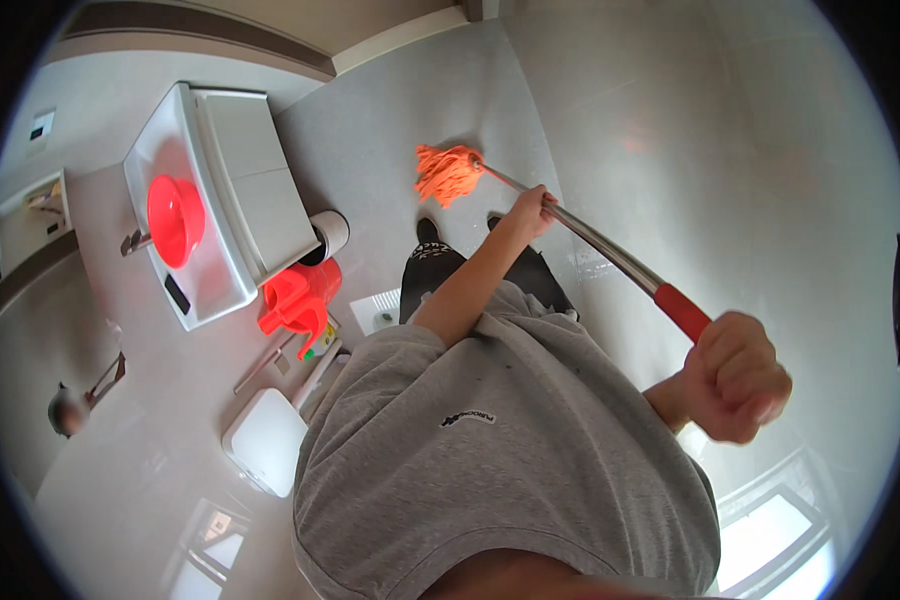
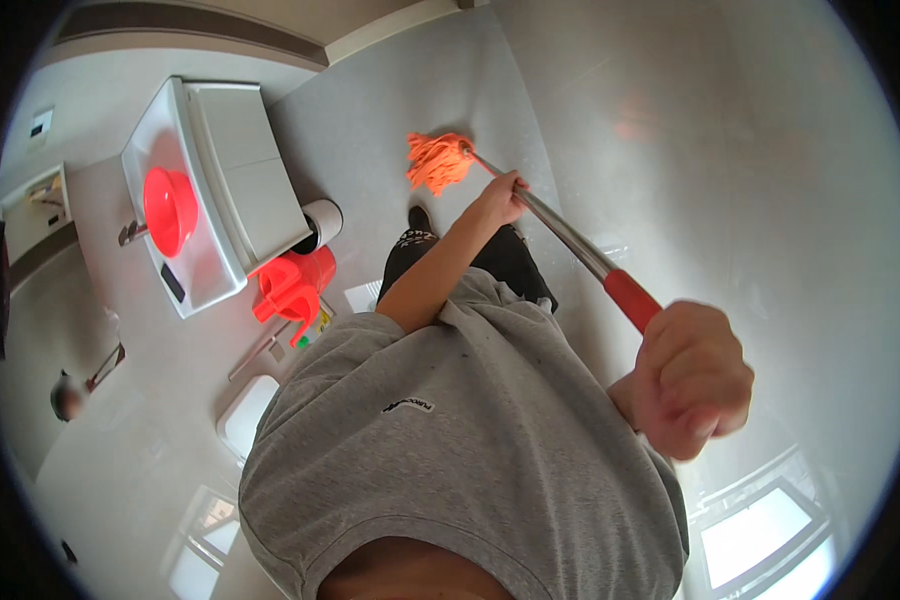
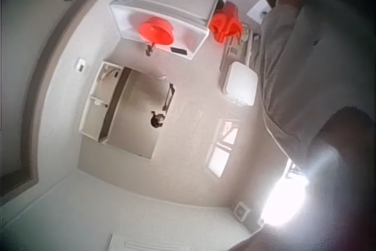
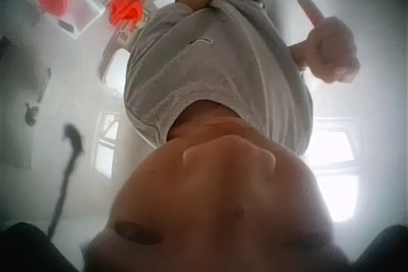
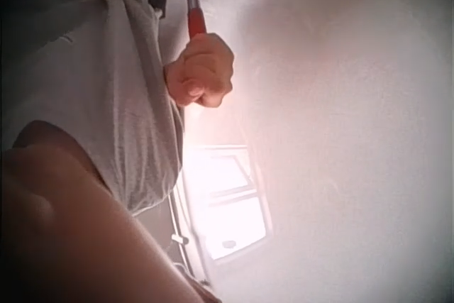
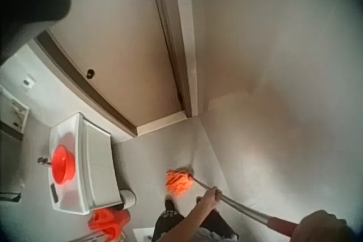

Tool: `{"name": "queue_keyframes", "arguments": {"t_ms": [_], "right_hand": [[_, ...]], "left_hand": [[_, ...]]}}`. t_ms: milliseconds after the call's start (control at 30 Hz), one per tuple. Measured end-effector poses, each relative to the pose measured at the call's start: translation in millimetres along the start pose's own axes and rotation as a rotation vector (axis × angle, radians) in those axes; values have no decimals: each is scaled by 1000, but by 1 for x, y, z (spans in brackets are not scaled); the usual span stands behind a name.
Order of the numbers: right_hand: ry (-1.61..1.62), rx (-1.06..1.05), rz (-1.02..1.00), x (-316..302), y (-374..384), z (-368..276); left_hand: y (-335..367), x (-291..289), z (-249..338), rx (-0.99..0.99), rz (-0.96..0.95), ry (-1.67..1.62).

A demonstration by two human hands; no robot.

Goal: Mop the bathroom floor and move objects aside.

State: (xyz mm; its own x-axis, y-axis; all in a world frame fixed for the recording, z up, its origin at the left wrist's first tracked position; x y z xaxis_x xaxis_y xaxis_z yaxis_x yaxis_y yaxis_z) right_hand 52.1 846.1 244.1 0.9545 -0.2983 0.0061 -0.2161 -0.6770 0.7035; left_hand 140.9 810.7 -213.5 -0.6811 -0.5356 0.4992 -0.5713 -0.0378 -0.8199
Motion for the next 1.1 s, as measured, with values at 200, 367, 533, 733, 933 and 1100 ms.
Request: {"name": "queue_keyframes", "arguments": {"t_ms": [200,367,533,733,933,1100], "right_hand": [[-214,-35,-93,82,12,37],[-404,57,40,155,26,86],[-478,157,85,220,42,120],[-503,273,49,213,85,161],[-545,292,149,213,106,130],[-412,248,343,186,97,116]], "left_hand": [[5,32,62,-138,-41,49],[23,27,114,-299,-173,130],[4,12,176,-392,-229,123],[2,47,183,-322,-120,64],[-32,52,179,-269,20,64],[-50,54,221,-186,9,-27]]}}
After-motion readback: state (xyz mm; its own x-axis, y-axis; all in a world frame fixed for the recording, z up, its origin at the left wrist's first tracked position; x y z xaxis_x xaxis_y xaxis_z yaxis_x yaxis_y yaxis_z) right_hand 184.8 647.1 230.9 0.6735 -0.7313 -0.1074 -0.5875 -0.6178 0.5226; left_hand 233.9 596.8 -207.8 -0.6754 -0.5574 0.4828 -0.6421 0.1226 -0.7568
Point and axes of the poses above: each hand's wrist, its own y-axis towards the middle knuckle, its own x-axis out of the palm, z = x × y, the point moved 1 cm from there along y, towards the middle knuckle, and after that the axes turned 11 degrees about -x, right-handed, at the moved point
